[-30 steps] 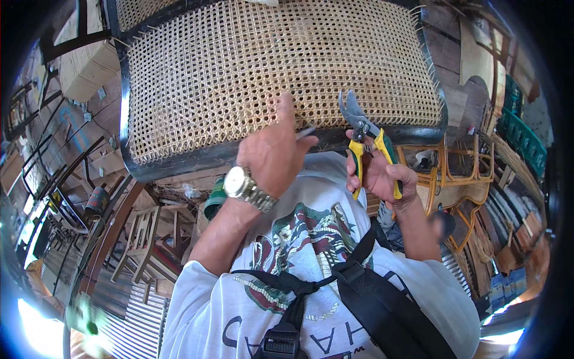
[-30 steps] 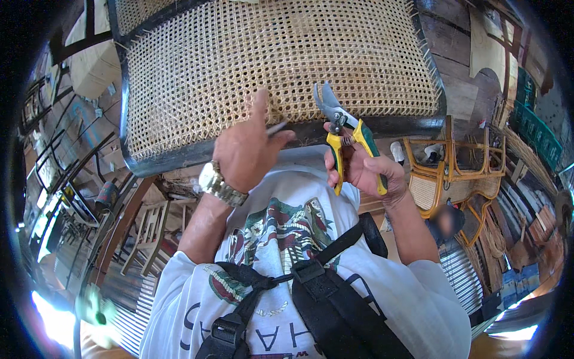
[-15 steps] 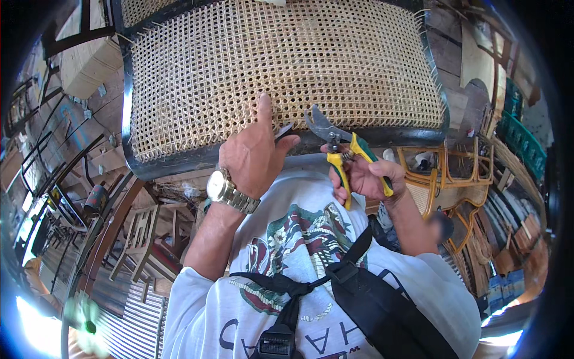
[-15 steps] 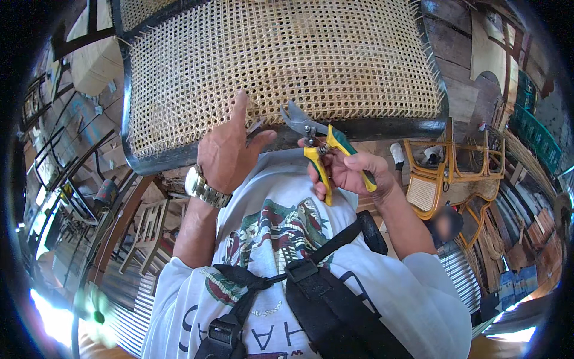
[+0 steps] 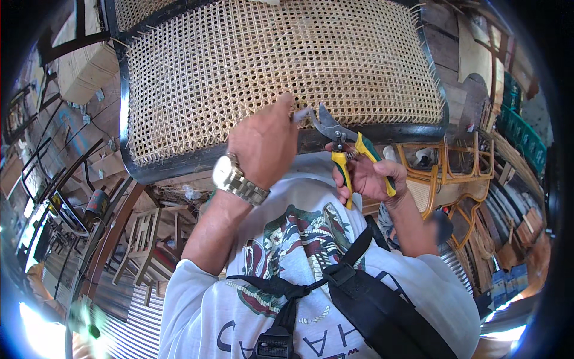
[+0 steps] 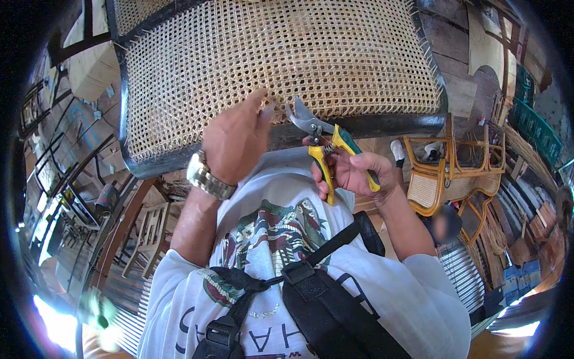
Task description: Repairing and weaving the seat of a wooden chair using rattan strips.
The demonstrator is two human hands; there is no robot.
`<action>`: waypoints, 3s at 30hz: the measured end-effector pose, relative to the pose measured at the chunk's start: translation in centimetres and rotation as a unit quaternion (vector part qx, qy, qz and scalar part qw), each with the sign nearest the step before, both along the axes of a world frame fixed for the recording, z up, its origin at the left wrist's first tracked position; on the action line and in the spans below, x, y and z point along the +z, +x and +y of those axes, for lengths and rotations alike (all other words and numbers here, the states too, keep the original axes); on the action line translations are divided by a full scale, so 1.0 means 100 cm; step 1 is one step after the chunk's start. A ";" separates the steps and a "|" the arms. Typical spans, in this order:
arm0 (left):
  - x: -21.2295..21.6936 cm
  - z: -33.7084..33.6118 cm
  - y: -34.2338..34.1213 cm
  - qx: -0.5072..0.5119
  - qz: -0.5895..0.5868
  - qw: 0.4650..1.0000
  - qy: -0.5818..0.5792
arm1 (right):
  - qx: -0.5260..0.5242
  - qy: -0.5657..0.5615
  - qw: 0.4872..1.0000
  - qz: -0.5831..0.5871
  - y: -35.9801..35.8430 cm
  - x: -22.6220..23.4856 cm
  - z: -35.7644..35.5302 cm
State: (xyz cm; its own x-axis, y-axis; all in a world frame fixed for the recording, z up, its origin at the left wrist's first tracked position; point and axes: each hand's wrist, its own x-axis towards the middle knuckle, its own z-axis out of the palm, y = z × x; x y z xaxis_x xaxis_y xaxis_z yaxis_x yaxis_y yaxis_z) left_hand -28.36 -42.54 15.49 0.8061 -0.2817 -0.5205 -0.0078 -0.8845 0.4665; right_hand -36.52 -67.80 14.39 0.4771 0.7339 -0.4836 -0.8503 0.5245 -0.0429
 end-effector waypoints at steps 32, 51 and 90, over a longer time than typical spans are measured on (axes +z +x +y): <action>-0.005 0.114 -0.048 0.308 -0.157 0.932 -0.112 | -0.006 0.118 0.993 0.017 0.007 -0.011 0.036; 0.002 0.014 -0.035 -0.116 -0.179 0.977 0.008 | -0.105 -0.122 0.984 -0.077 0.015 0.029 -0.019; 0.001 -0.022 -0.032 -0.070 -0.153 0.986 0.024 | -0.110 -0.149 0.977 -0.106 0.020 0.026 -0.051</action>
State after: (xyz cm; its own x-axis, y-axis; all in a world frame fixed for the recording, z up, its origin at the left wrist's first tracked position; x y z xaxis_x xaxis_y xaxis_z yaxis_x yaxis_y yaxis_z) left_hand -31.54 -44.73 15.62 0.8821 -0.3825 -0.2749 -0.2649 -0.8854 0.3820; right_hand -34.51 -72.89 16.98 0.7204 0.4433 -0.5334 -0.6733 0.6314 -0.3847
